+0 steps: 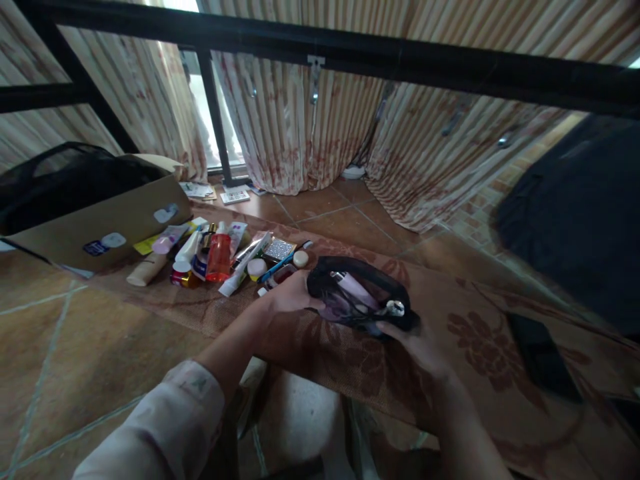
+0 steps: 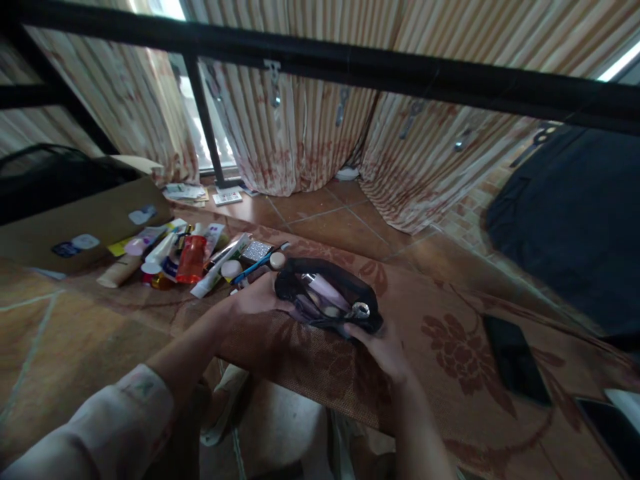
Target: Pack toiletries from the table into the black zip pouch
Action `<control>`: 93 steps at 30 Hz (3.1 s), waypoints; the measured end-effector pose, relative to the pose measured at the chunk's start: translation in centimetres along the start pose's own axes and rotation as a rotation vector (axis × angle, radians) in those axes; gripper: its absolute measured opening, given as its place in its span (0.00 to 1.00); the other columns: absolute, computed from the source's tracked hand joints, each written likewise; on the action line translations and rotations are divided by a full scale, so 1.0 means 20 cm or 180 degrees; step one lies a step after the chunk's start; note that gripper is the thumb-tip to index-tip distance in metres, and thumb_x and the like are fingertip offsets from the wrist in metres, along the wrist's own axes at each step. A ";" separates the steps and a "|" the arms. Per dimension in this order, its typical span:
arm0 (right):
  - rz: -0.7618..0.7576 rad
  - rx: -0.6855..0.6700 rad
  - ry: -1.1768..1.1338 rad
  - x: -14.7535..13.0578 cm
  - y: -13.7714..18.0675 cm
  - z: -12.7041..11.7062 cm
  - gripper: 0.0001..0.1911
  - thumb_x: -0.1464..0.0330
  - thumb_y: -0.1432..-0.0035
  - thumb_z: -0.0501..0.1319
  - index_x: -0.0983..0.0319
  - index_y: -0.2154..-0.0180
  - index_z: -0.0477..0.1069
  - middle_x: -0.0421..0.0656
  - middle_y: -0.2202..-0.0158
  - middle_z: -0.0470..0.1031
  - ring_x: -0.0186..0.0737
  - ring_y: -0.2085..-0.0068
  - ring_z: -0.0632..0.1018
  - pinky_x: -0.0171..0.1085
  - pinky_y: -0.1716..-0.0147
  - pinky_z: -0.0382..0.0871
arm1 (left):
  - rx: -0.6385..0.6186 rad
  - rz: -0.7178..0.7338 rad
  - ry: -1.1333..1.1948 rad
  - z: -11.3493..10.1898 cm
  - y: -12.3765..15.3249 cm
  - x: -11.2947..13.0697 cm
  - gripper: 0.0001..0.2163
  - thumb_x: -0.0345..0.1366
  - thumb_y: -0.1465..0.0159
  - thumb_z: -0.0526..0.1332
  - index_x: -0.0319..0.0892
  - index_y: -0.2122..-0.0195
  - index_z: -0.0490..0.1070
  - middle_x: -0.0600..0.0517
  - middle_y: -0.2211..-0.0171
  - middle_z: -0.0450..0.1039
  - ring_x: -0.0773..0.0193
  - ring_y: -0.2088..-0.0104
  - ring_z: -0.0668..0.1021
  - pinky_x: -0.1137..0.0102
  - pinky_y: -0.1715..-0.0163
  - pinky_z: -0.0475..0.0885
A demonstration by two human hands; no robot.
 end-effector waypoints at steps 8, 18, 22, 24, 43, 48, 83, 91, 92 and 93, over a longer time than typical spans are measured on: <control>-0.0445 -0.0219 -0.0316 0.03 0.01 -0.08 0.36 0.57 0.59 0.74 0.54 0.47 0.71 0.45 0.46 0.75 0.52 0.44 0.73 0.50 0.43 0.65 | 0.0041 0.0506 0.1010 -0.13 0.05 0.16 0.37 0.33 0.54 0.73 0.43 0.41 0.65 0.43 0.43 0.69 0.50 0.43 0.72 0.60 0.45 0.68; -0.0540 0.0397 -0.1095 -0.05 -0.05 -0.02 0.23 0.49 0.41 0.53 0.53 0.52 0.74 0.44 0.52 0.77 0.47 0.50 0.77 0.45 0.51 0.70 | -0.0093 0.1030 0.0468 0.06 -0.10 0.35 0.09 0.36 0.39 0.61 0.38 0.60 0.76 0.49 0.63 0.79 0.64 0.61 0.79 0.69 0.57 0.72; -0.0468 0.0475 -0.0970 -0.05 -0.07 0.00 0.22 0.51 0.42 0.56 0.56 0.53 0.75 0.44 0.54 0.78 0.47 0.54 0.78 0.43 0.56 0.71 | -0.0244 0.0734 -0.1392 0.20 -0.15 0.32 0.08 0.26 0.44 0.59 0.40 0.67 0.78 0.48 0.65 0.78 0.58 0.60 0.78 0.67 0.54 0.70; -0.0481 0.0442 -0.1007 -0.05 -0.07 0.01 0.22 0.51 0.42 0.57 0.56 0.53 0.75 0.43 0.55 0.79 0.46 0.54 0.78 0.42 0.56 0.71 | -0.0219 0.0414 -0.1889 0.28 -0.17 0.27 0.09 0.23 0.50 0.62 0.39 0.70 0.77 0.45 0.66 0.78 0.53 0.59 0.79 0.65 0.53 0.69; -0.0585 0.0053 -0.0660 -0.07 -0.04 0.03 0.23 0.56 0.49 0.67 0.57 0.53 0.74 0.44 0.56 0.79 0.45 0.58 0.78 0.39 0.60 0.72 | -0.0654 0.0663 -0.2176 0.34 -0.17 0.26 0.12 0.25 0.50 0.61 0.40 0.65 0.77 0.46 0.67 0.77 0.54 0.63 0.78 0.68 0.60 0.70; -0.0550 0.0166 -0.0825 -0.07 -0.04 0.04 0.19 0.57 0.49 0.68 0.56 0.56 0.75 0.41 0.59 0.79 0.41 0.62 0.77 0.36 0.65 0.71 | -0.0882 0.0751 -0.1922 0.29 -0.15 0.30 0.05 0.30 0.48 0.63 0.38 0.69 0.76 0.52 0.73 0.75 0.64 0.72 0.75 0.73 0.71 0.65; -0.0317 0.0312 -0.1152 -0.07 -0.06 0.07 0.16 0.57 0.47 0.67 0.56 0.58 0.77 0.40 0.60 0.81 0.41 0.62 0.79 0.37 0.63 0.71 | 0.0045 0.0784 0.0810 0.22 -0.10 0.35 0.11 0.41 0.40 0.64 0.35 0.65 0.76 0.51 0.71 0.75 0.73 0.75 0.72 0.78 0.74 0.64; -0.0361 0.0316 -0.1164 -0.08 -0.06 0.07 0.14 0.58 0.48 0.68 0.56 0.60 0.78 0.40 0.61 0.81 0.39 0.63 0.79 0.36 0.63 0.71 | -0.0007 0.0881 0.0603 0.23 -0.10 0.34 0.11 0.41 0.39 0.63 0.36 0.68 0.75 0.52 0.74 0.74 0.72 0.74 0.72 0.77 0.73 0.64; -0.0380 0.0318 -0.1177 -0.08 -0.06 0.07 0.14 0.58 0.47 0.67 0.56 0.60 0.78 0.39 0.61 0.81 0.39 0.63 0.79 0.35 0.63 0.71 | -0.0010 0.0881 0.0578 0.23 -0.10 0.34 0.11 0.41 0.39 0.63 0.36 0.68 0.75 0.52 0.74 0.73 0.72 0.74 0.71 0.77 0.73 0.63; -0.0389 0.0312 -0.1179 -0.08 -0.06 0.07 0.14 0.58 0.47 0.67 0.55 0.59 0.78 0.39 0.61 0.81 0.39 0.63 0.79 0.35 0.63 0.71 | -0.0015 0.0875 0.0561 0.23 -0.10 0.35 0.11 0.41 0.39 0.62 0.36 0.68 0.75 0.52 0.74 0.73 0.73 0.75 0.71 0.77 0.73 0.63</control>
Point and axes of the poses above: each hand's wrist, its own y-axis away from the middle knuckle, its own z-axis out of the palm, x = y × z, the point moved 1 cm from there along -y, towards the middle knuckle
